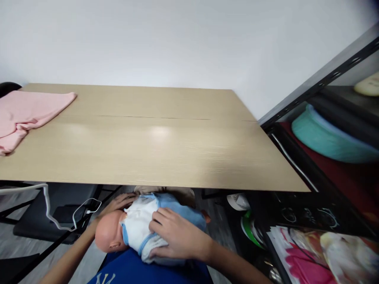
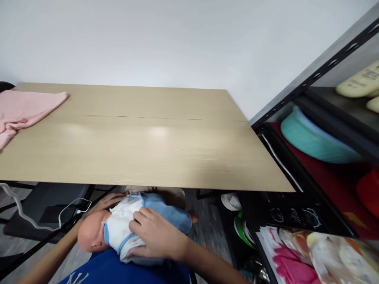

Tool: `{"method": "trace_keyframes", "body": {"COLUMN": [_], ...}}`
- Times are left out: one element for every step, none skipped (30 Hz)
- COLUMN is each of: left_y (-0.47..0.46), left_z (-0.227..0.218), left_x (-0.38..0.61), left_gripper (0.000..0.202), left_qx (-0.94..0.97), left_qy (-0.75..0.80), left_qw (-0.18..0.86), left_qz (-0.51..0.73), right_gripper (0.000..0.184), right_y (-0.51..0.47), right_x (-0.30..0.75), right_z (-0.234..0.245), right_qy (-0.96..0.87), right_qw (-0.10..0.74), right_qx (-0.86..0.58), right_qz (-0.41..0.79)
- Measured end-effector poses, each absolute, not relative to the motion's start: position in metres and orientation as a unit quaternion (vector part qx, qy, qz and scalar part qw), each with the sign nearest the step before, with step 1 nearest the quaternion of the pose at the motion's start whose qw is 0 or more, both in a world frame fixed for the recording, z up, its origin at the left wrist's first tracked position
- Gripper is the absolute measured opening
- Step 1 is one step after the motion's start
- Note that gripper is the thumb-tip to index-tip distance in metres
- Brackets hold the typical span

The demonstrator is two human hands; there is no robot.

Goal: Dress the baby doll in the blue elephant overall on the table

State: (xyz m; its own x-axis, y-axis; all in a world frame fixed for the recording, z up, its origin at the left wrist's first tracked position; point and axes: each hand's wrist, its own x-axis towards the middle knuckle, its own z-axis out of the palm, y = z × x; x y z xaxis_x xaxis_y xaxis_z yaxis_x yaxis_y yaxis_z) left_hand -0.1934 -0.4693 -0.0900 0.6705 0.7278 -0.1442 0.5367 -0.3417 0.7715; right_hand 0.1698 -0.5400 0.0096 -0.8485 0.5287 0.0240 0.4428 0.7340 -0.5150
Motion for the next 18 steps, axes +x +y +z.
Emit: {"method": "trace_keyframes", "body": {"left_y": [-0.468,-0.467,-0.466,-0.467,-0.468,-0.471,-0.475,-0.480,-0.487,-0.494,-0.502,-0.508,-0.514,-0.517,-0.519,-0.517,-0.514,-0.509], "left_z": [-0.098,-0.104,-0.105,-0.103,-0.096,-0.085,-0.070,-0.054,-0.037,-0.022,-0.010,-0.002,0.002,0.003,0.000,-0.005,-0.010,-0.016], "left_x": [-0.205,-0.214,-0.221,-0.225,-0.226,-0.223,-0.217,-0.208,-0.197,-0.184,-0.171,-0.158,-0.146,-0.136,-0.128,-0.123,-0.120,-0.119], "left_gripper": [0.041,0.042,0.045,0.047,0.046,0.045,0.042,0.039,0.039,0.044,0.056,0.072,0.075,0.073,0.068,0.060,0.055,0.054], "left_qx": [0.805,0.794,0.781,0.767,0.756,0.750,0.750,0.757,0.765,0.768,0.777,0.795,0.811,0.827,0.836,0.842,0.843,0.842], "left_qy": [0.393,0.401,0.413,0.423,0.429,0.428,0.412,0.385,0.358,0.333,0.304,0.275,0.258,0.240,0.231,0.226,0.226,0.229], "left_qw": [0.430,0.439,0.446,0.452,0.458,0.464,0.478,0.498,0.511,0.523,0.531,0.529,0.518,0.504,0.492,0.484,0.479,0.478], "left_qz": [0.114,0.126,0.146,0.169,0.189,0.199,0.197,0.175,0.162,0.159,0.149,0.111,0.080,0.071,0.070,0.077,0.089,0.099], "right_gripper": [0.059,0.057,0.052,0.046,0.040,0.033,0.026,0.020,0.015,0.015,0.018,0.023,0.029,0.034,0.037,0.037,0.035,0.031], "right_y": [-0.540,-0.540,-0.541,-0.542,-0.544,-0.546,-0.548,-0.550,-0.553,-0.555,-0.558,-0.561,-0.564,-0.567,-0.571,-0.575,-0.580,-0.584], "right_x": [0.168,0.167,0.165,0.163,0.161,0.160,0.158,0.157,0.156,0.155,0.155,0.155,0.156,0.158,0.160,0.163,0.168,0.172], "right_z": [0.009,0.009,0.010,0.011,0.011,0.012,0.012,0.012,0.012,0.010,0.009,0.007,0.006,0.005,0.004,0.003,0.003,0.002], "right_qy": [-0.933,-0.940,-0.946,-0.952,-0.957,-0.962,-0.965,-0.967,-0.968,-0.968,-0.967,-0.965,-0.963,-0.959,-0.955,-0.951,-0.946,-0.941], "right_qw": [0.072,0.062,0.058,0.057,0.060,0.065,0.073,0.082,0.091,0.099,0.105,0.110,0.114,0.118,0.121,0.124,0.126,0.127], "right_qx": [-0.249,-0.234,-0.217,-0.200,-0.182,-0.166,-0.153,-0.143,-0.141,-0.142,-0.145,-0.152,-0.159,-0.168,-0.177,-0.186,-0.199,-0.209], "right_qz": [0.249,0.241,0.232,0.224,0.215,0.208,0.201,0.194,0.188,0.184,0.182,0.183,0.186,0.194,0.204,0.215,0.224,0.233]}}
